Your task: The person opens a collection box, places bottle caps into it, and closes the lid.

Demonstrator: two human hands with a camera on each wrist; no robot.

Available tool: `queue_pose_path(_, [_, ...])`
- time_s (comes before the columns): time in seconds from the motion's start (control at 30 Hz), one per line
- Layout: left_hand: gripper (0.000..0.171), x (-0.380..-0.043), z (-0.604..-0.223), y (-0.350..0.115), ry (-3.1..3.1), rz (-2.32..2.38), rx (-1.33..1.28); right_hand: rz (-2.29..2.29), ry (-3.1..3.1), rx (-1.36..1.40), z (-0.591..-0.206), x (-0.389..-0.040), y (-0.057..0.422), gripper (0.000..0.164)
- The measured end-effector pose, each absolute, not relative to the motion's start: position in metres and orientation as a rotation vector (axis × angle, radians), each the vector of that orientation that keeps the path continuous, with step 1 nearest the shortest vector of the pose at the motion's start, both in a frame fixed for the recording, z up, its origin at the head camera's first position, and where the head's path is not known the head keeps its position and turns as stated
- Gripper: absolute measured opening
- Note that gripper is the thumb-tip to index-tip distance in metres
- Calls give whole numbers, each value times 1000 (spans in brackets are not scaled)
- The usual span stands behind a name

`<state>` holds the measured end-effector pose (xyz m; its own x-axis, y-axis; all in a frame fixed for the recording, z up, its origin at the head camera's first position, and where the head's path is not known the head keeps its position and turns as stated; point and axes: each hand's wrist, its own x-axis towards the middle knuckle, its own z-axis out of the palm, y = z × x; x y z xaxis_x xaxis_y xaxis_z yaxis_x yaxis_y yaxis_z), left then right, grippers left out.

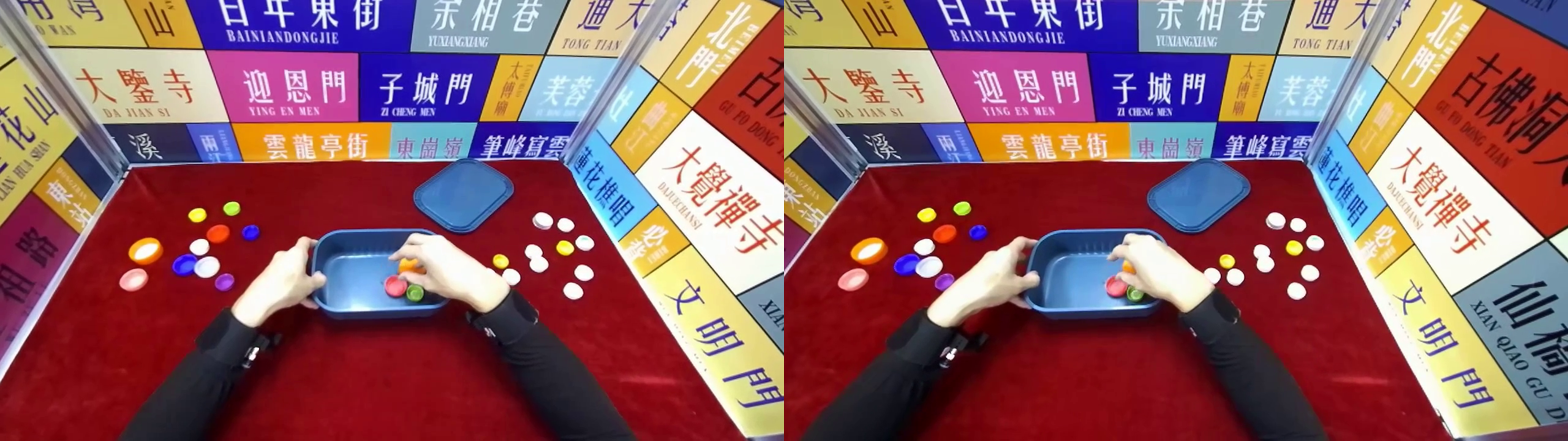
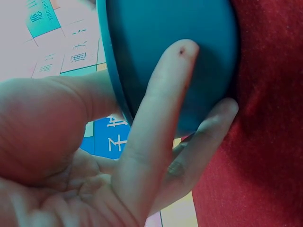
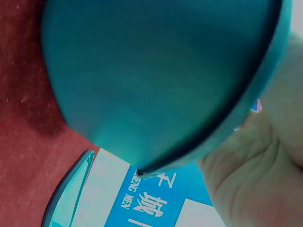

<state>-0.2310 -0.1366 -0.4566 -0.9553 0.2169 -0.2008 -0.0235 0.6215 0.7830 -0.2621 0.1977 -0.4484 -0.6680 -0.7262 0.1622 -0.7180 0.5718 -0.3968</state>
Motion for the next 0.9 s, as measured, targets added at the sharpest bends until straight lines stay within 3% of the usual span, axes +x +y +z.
queue_pose_path(0.57, [67,-227,-454,-138,2564,1276,187,-946,2883,-1238,-439,-274,214,38])
queue_pose_path(0.9, [66,-228,-455,-138,2547,1287,189,-1007,3107,-1046,-429,-287,244,38])
